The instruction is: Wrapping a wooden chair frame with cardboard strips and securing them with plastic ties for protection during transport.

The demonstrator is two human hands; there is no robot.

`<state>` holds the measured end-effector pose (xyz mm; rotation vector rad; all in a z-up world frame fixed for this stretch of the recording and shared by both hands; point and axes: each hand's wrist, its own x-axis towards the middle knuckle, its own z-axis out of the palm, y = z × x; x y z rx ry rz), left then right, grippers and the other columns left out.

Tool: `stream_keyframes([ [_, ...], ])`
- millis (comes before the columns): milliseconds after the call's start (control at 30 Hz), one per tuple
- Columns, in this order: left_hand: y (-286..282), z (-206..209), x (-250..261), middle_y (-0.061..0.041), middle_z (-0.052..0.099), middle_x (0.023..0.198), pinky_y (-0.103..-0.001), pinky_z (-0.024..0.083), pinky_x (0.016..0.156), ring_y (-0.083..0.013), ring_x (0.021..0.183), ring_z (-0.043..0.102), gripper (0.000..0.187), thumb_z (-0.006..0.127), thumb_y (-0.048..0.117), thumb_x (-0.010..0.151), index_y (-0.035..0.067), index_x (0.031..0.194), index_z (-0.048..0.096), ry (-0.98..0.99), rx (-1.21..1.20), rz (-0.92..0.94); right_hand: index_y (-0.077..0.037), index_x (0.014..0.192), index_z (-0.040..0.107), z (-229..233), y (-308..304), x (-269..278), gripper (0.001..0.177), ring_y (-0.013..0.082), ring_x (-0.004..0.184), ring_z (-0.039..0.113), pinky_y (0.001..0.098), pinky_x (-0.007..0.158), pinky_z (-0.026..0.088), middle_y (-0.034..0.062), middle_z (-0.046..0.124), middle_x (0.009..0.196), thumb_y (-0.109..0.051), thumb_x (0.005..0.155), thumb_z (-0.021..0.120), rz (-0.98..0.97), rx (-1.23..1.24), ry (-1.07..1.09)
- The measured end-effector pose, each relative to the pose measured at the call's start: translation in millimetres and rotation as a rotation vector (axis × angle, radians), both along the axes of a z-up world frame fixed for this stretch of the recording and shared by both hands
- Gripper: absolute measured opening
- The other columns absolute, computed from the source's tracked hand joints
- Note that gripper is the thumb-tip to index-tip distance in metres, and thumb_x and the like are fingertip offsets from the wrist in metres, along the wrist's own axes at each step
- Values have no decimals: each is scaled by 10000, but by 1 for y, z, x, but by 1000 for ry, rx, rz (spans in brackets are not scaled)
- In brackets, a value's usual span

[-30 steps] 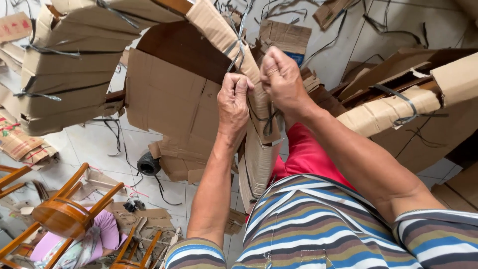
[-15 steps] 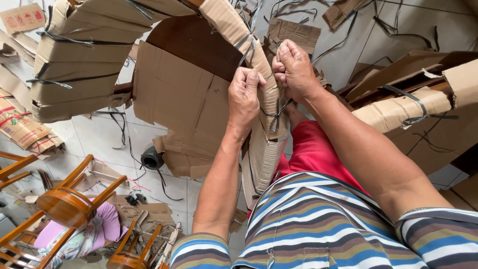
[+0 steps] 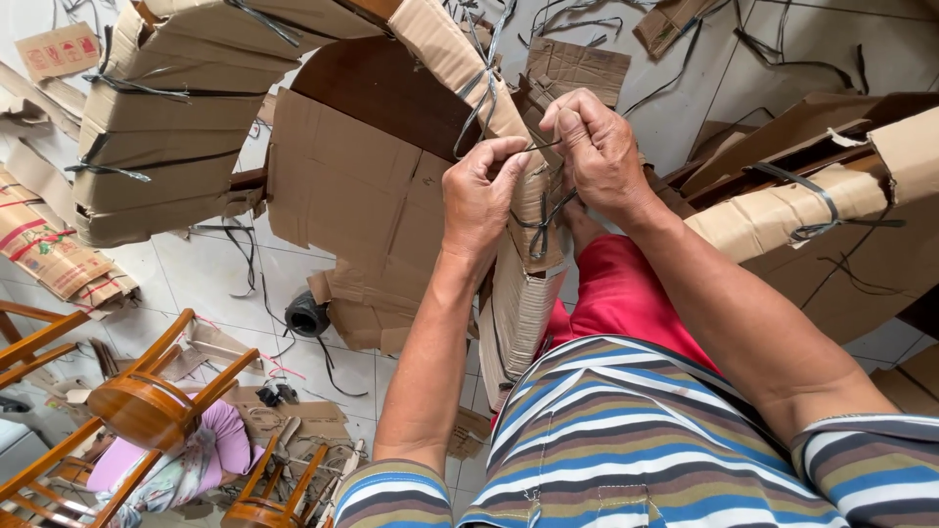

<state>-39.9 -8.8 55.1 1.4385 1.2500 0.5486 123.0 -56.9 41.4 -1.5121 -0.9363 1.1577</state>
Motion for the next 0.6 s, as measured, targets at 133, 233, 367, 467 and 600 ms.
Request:
stream_keyframes([
  [133,-3,1,3,-45,791,1026,-226,607,856,-106,924,743,128,713,77,927,73,1043,770,25,9,20,-105,995,619,3,3,-5,262,100,744,499,247,701,443,-1,588,989,-217,1147,438,11,26,-3],
  [233,-3,5,6,-28,776,1002,-220,590,891,-80,932,704,235,738,102,921,75,1154,741,-8,-130,137,-103,1015,620,0,3,-4,248,95,714,502,230,671,445,0,608,1025,-209,1145,439,0,45,52],
  [367,1,9,7,-34,762,908,-227,589,808,-85,836,701,132,717,137,930,68,1042,721,-2,-173,162,-112,939,537,-15,-2,-7,268,78,707,623,168,539,448,78,711,1011,-314,1108,484,-102,-86,496],
  [467,4,4,3,-19,753,849,-241,587,769,-90,767,707,71,627,170,988,106,974,654,31,-80,55,-112,885,478,-38,-6,-11,258,121,634,674,167,456,477,156,719,960,-270,1078,541,-238,-162,855],
  [600,4,-3,4,-47,609,848,-341,540,719,-190,758,645,45,548,24,997,67,989,559,92,324,-192,-125,870,484,-41,4,-15,273,140,605,550,193,487,427,49,554,755,-228,1121,450,-361,-325,1046],
])
